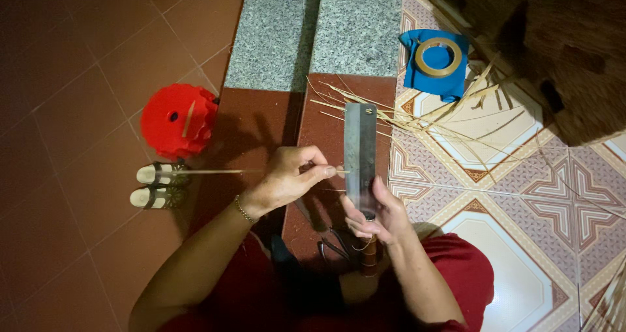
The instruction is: The person sits on the floor and uses a large knife to sharpen thin bamboo sticks one at a time. The person holds each stick and scrapes it against the blade to create a pointed tip, then sets the finished stick aside.
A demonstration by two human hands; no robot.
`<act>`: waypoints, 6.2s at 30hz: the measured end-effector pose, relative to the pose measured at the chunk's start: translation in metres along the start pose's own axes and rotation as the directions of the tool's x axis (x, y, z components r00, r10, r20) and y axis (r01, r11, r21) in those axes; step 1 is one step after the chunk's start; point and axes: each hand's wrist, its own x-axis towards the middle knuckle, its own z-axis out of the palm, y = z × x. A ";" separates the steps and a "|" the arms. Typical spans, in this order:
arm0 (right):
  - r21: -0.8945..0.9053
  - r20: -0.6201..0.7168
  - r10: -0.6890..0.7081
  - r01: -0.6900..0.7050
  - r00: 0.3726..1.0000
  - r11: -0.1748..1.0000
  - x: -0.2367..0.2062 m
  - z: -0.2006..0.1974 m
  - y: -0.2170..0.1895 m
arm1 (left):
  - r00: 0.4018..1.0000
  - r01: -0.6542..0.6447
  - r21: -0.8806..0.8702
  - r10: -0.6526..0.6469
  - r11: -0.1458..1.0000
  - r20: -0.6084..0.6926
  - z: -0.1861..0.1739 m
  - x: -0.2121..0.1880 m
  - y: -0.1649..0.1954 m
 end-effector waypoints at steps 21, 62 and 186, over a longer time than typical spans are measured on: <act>-0.015 -0.085 -0.021 0.020 0.996 1.000 0.004 -0.014 0.011 | 0.998 -0.062 -0.067 0.063 0.996 0.015 0.011 -0.004 -0.012; -0.228 -0.150 -0.185 0.148 0.971 0.962 -0.002 0.007 -0.013 | 0.981 0.134 -0.103 -0.118 0.986 0.152 0.000 0.010 -0.025; -0.950 0.229 -0.604 0.310 0.763 0.031 0.041 -0.071 -0.011 | 0.875 0.465 -0.375 -0.352 0.802 0.333 0.021 -0.026 -0.011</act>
